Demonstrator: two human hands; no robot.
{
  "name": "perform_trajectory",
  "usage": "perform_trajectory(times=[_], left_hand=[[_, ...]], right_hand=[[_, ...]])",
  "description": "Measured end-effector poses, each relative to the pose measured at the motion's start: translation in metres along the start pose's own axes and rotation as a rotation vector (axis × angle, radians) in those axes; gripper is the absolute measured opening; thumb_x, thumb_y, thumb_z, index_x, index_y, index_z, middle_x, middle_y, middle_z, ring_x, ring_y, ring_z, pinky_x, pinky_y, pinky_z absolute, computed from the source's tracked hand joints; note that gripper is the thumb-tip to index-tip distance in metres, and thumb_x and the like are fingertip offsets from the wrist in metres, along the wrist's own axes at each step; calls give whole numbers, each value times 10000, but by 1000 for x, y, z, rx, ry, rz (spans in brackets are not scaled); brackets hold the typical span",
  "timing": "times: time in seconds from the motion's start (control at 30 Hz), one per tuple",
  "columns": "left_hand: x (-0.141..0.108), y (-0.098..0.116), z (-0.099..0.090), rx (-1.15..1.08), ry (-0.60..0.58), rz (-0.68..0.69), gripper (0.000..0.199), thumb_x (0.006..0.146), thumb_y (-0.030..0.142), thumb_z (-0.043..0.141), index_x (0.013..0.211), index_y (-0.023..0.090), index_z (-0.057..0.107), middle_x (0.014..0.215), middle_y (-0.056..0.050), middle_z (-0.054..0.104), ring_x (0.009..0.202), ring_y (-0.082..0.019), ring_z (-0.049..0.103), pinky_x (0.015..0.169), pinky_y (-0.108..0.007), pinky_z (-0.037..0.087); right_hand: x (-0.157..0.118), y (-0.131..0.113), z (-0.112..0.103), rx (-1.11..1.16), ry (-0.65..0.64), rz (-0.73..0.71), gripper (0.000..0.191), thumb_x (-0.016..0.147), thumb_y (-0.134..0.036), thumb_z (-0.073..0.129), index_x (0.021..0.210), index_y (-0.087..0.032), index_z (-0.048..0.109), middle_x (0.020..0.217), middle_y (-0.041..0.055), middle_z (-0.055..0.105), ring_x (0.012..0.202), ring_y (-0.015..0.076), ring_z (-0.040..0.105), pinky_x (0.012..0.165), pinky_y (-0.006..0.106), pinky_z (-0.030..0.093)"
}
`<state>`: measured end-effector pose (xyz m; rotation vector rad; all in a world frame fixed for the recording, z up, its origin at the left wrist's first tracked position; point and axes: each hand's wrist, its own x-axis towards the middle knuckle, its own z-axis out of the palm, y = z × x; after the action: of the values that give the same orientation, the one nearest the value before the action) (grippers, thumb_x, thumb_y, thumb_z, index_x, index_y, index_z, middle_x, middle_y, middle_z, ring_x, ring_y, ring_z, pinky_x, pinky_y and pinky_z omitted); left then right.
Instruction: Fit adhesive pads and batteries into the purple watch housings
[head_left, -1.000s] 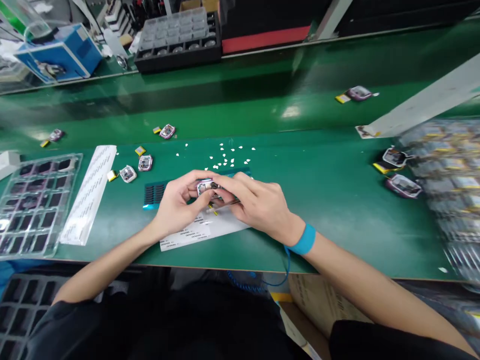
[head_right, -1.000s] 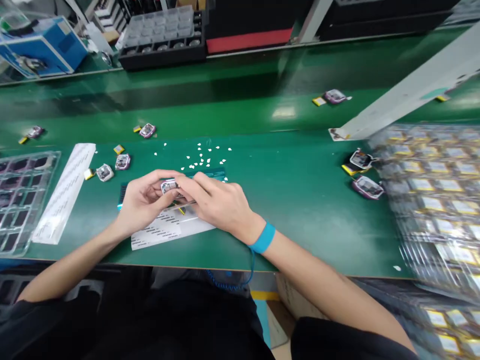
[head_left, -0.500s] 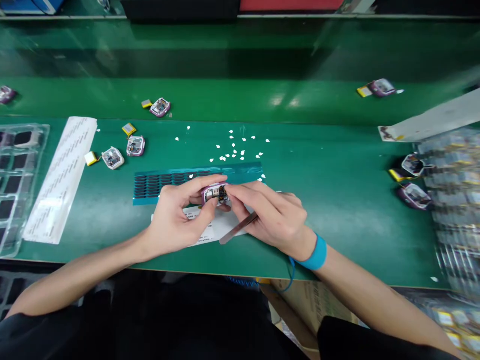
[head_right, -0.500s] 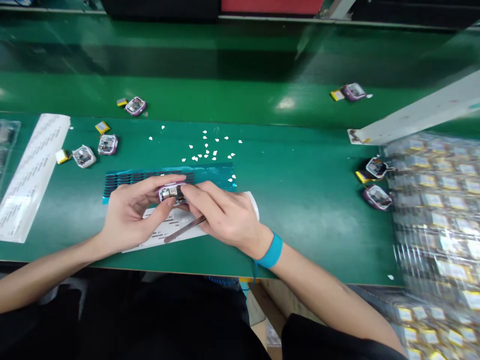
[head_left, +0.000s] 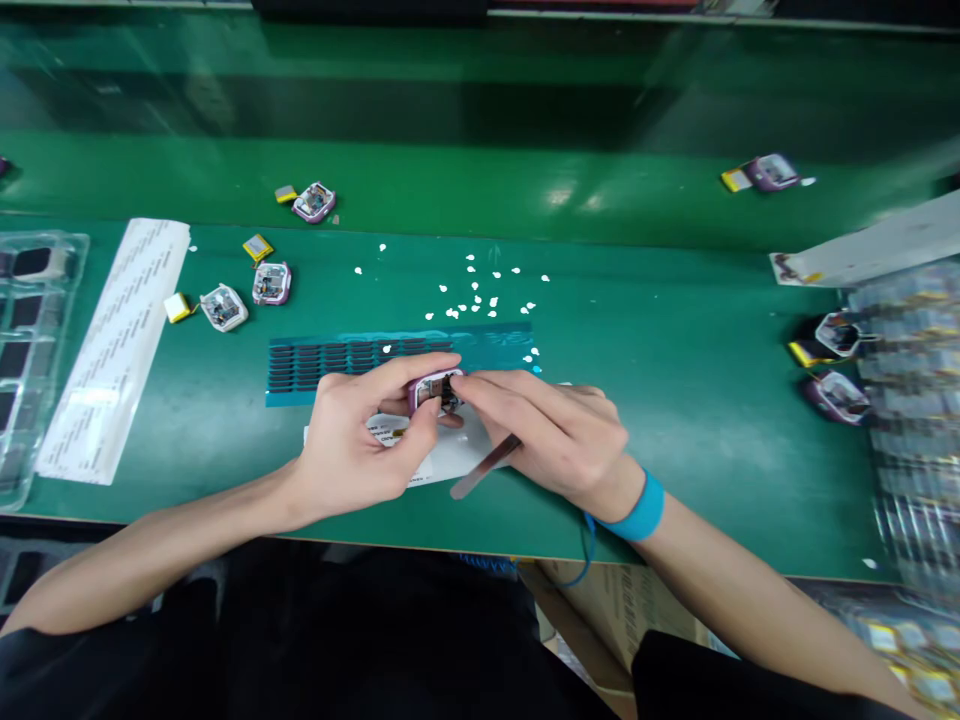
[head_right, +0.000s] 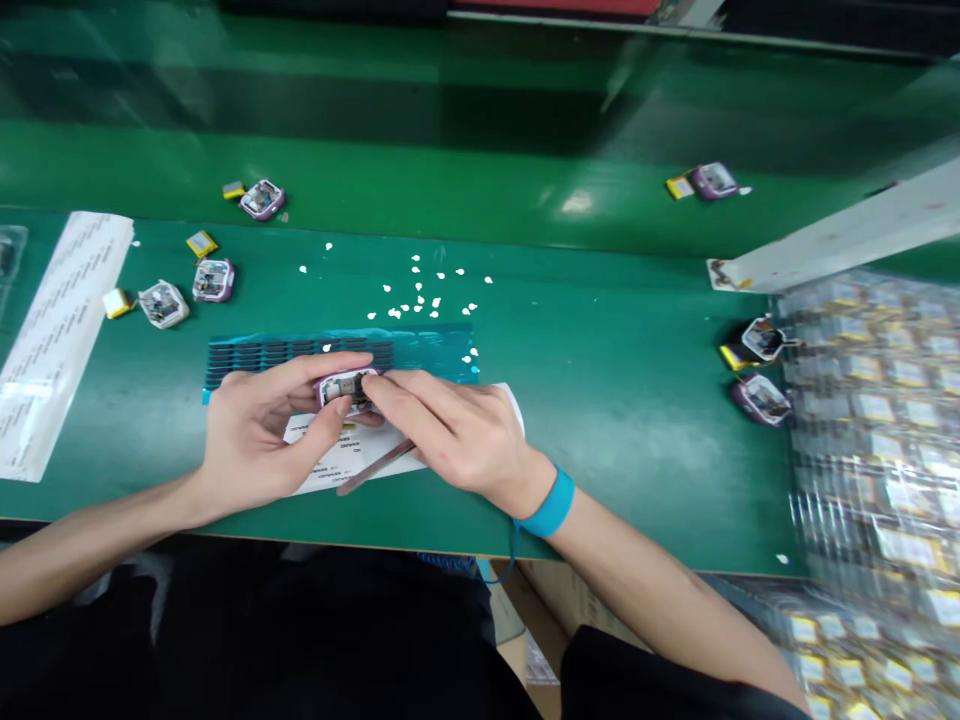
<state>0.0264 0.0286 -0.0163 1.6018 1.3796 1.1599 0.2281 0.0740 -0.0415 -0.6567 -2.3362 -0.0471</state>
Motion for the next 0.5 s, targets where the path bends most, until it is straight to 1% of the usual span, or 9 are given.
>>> perform_trajectory(times=[0.07, 0.13, 0.23, 0.33, 0.4, 0.47, 0.5], left_hand=[[1, -3, 1, -1, -5, -22, 330, 832, 108, 658, 1122, 215, 775, 865, 5, 818, 665, -154, 779, 632, -216, 654], [2, -5, 2, -14, -14, -40, 314, 829, 110, 660, 1107, 199, 774, 863, -3, 818, 661, -158, 781, 648, -223, 659], [3, -6, 3, -73, -28, -75, 301, 838, 120, 654, 1105, 198, 770, 928, -16, 824, 679, -173, 794, 622, -223, 658], [4, -5, 4, -76, -22, -91, 293, 832, 126, 658, 1091, 205, 771, 950, -18, 826, 702, -183, 801, 616, -223, 660], [4, -4, 4, -59, -7, -81, 283, 830, 131, 664, 1081, 203, 772, 959, -19, 826, 697, -173, 798, 626, -219, 662], [3, -4, 4, -43, 4, -57, 278, 827, 128, 666, 1078, 192, 767, 941, -15, 825, 672, -153, 788, 633, -210, 661], [3, -4, 3, -42, 2, -47, 276, 829, 125, 663, 1080, 183, 763, 923, -13, 822, 664, -148, 785, 632, -205, 660]], right_hand=[[2, 0, 1, -16, -50, 19, 259, 961, -40, 547, 1139, -181, 671, 993, -11, 803, 708, 82, 732, 508, 211, 468], [3, 1, 3, -21, -53, 57, 253, 962, -38, 540, 1121, -189, 667, 933, -31, 797, 653, 71, 708, 481, 220, 435], [3, 2, 6, -25, -10, 77, 213, 975, -110, 604, 1168, -185, 657, 916, -26, 794, 631, 73, 697, 504, 217, 452], [2, 3, 7, -44, -15, 28, 265, 965, -74, 595, 1198, -188, 649, 990, -15, 803, 674, 79, 718, 533, 214, 478], [2, 2, 7, -49, -10, 19, 269, 953, -61, 607, 1191, -177, 654, 990, -10, 803, 673, 83, 718, 527, 220, 480], [2, 2, 6, -18, 17, 30, 209, 981, -124, 605, 1179, -158, 663, 951, 5, 797, 684, 96, 718, 525, 227, 482], [2, 2, 4, 22, 37, 43, 189, 1021, -189, 559, 1168, -150, 670, 948, 23, 791, 709, 109, 722, 538, 234, 494]])
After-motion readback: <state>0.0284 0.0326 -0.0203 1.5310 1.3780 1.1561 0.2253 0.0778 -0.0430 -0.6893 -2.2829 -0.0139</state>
